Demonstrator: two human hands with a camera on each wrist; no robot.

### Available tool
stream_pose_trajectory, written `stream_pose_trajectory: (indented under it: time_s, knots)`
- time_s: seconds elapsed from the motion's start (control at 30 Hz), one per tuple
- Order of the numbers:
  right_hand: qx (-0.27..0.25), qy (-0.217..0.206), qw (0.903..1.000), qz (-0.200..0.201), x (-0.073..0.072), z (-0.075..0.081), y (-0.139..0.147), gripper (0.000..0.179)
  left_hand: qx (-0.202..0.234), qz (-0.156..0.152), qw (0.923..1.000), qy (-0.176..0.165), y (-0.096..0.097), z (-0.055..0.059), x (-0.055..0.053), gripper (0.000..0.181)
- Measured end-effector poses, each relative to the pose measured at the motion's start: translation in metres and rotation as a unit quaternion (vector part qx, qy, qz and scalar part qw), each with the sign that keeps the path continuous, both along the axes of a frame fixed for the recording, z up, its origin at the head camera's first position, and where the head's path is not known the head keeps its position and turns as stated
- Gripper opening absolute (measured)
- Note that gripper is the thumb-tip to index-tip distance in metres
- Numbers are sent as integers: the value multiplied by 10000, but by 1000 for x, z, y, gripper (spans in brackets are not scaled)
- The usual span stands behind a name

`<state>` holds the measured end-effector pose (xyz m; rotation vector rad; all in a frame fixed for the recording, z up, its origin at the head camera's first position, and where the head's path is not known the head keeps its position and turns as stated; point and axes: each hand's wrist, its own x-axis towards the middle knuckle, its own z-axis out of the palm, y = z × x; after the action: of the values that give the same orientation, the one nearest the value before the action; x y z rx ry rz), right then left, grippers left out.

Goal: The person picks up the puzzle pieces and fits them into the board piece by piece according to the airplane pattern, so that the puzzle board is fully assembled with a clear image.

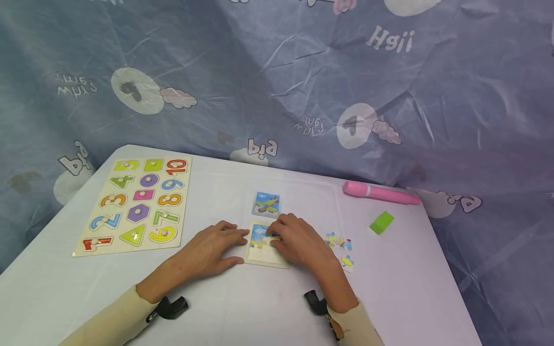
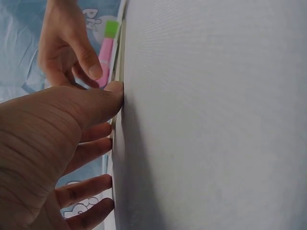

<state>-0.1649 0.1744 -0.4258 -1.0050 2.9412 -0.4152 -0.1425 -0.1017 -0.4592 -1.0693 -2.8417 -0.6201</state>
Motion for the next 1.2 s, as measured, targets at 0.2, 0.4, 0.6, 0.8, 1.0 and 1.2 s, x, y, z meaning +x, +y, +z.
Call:
stream_pose_trajectory:
  time_s: [0.2, 0.4, 0.6, 0.8, 1.0, 1.2]
  knots:
    - [3, 11, 9999, -160, -2, 2, 16, 21, -16, 29, 10000, 21, 1, -1, 1, 44]
    - [149, 2, 9993, -352, -1, 4, 34, 23, 1, 54, 10000, -9, 1, 0, 3, 44]
    - [152, 63, 9985, -520, -1, 5, 52, 25, -23, 64, 10000, -27, 3, 2, 2, 45]
    - [70, 114, 9982, -587, 0, 5, 67, 25, -91, 85, 9999, -68, 3, 1, 4, 45]
    - [8, 39, 9968, -799, 1, 7, 79, 27, -89, 116, 9999, -66, 3, 1, 4, 45]
    - [-27, -70, 9944, -1057, 2, 3, 91, 28, -88, 112, 9999, -84, 4, 2, 4, 45]
